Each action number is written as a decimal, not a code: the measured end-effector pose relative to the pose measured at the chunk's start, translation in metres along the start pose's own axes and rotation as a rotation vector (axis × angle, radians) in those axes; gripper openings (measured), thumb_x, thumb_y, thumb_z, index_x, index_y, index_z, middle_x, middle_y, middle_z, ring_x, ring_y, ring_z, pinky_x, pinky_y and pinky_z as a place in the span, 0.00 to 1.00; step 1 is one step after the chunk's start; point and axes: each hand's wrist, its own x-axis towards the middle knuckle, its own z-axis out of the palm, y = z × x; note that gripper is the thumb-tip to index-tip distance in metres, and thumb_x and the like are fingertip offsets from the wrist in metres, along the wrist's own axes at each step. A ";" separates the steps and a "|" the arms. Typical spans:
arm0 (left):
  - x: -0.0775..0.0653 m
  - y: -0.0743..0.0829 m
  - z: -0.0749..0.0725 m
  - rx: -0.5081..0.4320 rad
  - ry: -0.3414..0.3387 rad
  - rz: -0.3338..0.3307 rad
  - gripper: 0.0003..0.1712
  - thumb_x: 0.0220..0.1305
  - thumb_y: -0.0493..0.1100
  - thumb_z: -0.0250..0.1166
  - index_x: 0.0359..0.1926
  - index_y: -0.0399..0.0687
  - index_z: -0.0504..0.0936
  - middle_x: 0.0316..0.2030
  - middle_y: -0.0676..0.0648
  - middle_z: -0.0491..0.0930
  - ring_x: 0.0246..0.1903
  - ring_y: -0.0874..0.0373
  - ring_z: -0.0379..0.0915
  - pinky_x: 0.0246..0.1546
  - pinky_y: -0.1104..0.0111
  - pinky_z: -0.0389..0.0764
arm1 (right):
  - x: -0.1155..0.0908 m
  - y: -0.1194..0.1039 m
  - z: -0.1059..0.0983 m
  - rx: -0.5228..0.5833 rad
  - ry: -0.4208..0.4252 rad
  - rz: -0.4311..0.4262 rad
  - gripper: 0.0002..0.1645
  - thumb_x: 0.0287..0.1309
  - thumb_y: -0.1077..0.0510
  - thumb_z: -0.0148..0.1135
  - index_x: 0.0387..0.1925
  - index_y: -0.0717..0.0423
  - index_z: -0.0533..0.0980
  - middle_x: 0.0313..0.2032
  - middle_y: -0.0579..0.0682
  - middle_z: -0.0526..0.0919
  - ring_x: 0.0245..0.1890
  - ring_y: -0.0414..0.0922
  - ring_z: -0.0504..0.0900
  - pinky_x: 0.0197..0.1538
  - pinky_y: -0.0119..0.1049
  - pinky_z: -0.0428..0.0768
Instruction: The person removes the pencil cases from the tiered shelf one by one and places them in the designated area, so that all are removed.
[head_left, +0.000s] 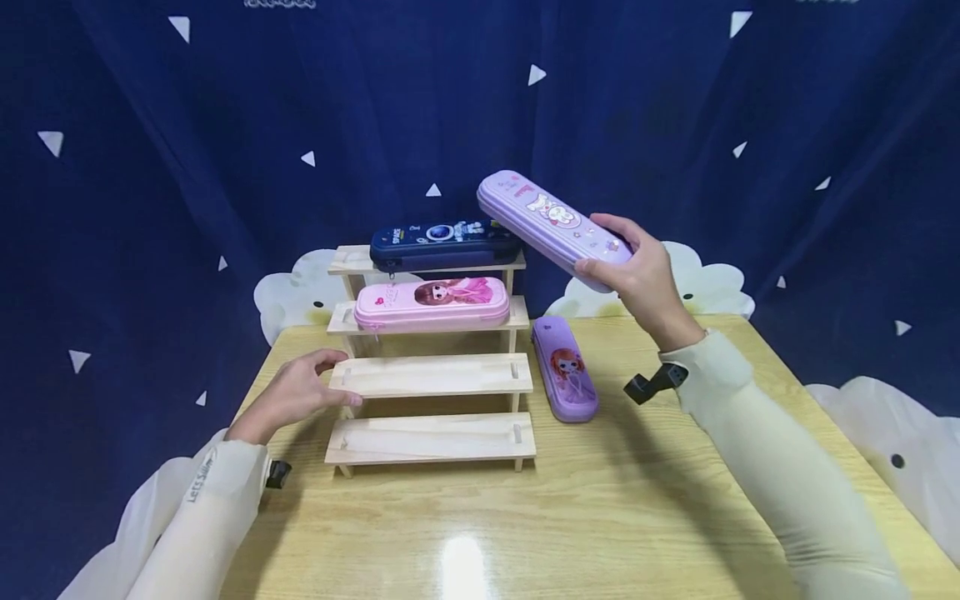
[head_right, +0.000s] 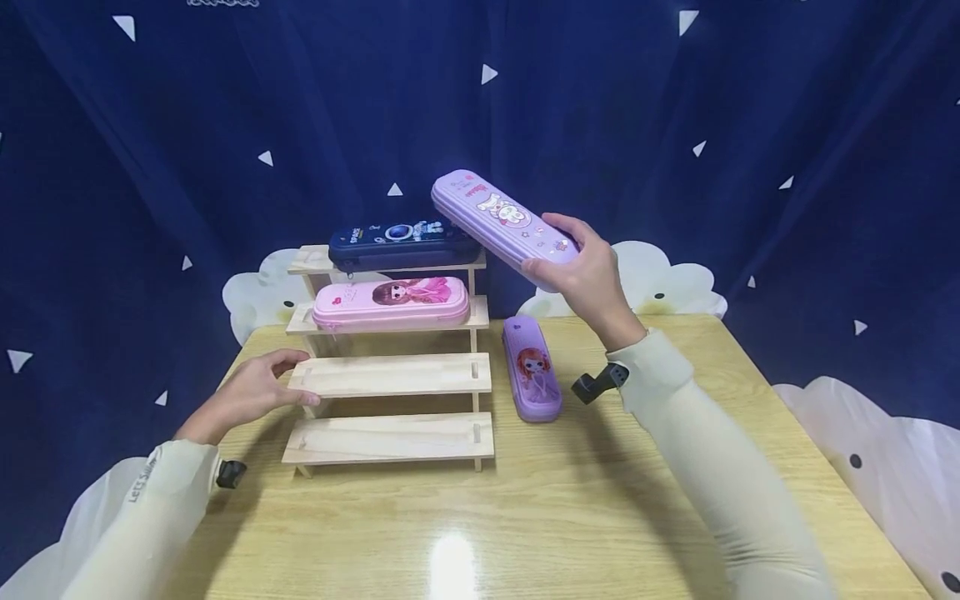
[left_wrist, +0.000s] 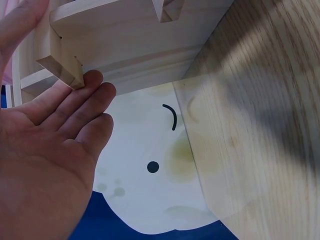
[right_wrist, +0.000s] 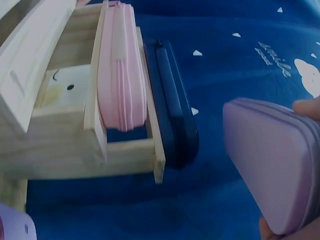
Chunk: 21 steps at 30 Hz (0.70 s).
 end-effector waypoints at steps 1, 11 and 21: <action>0.000 0.000 0.000 -0.002 -0.001 0.001 0.47 0.46 0.57 0.82 0.64 0.40 0.76 0.62 0.35 0.79 0.63 0.38 0.74 0.65 0.45 0.74 | 0.000 0.002 -0.002 0.002 0.022 0.004 0.39 0.56 0.56 0.72 0.69 0.49 0.71 0.64 0.55 0.74 0.55 0.46 0.74 0.47 0.22 0.81; 0.000 0.000 -0.004 -0.016 -0.011 0.000 0.50 0.46 0.58 0.82 0.66 0.40 0.74 0.64 0.35 0.78 0.65 0.38 0.73 0.66 0.46 0.73 | -0.005 0.029 -0.024 0.008 0.227 0.084 0.40 0.54 0.56 0.74 0.69 0.50 0.71 0.59 0.51 0.75 0.51 0.40 0.75 0.41 0.19 0.81; 0.002 -0.002 -0.002 -0.023 -0.014 -0.009 0.49 0.46 0.57 0.82 0.66 0.39 0.74 0.64 0.35 0.77 0.65 0.38 0.73 0.66 0.46 0.73 | -0.010 0.070 -0.044 0.043 0.353 0.195 0.40 0.53 0.59 0.73 0.69 0.51 0.72 0.58 0.48 0.74 0.52 0.39 0.73 0.44 0.17 0.78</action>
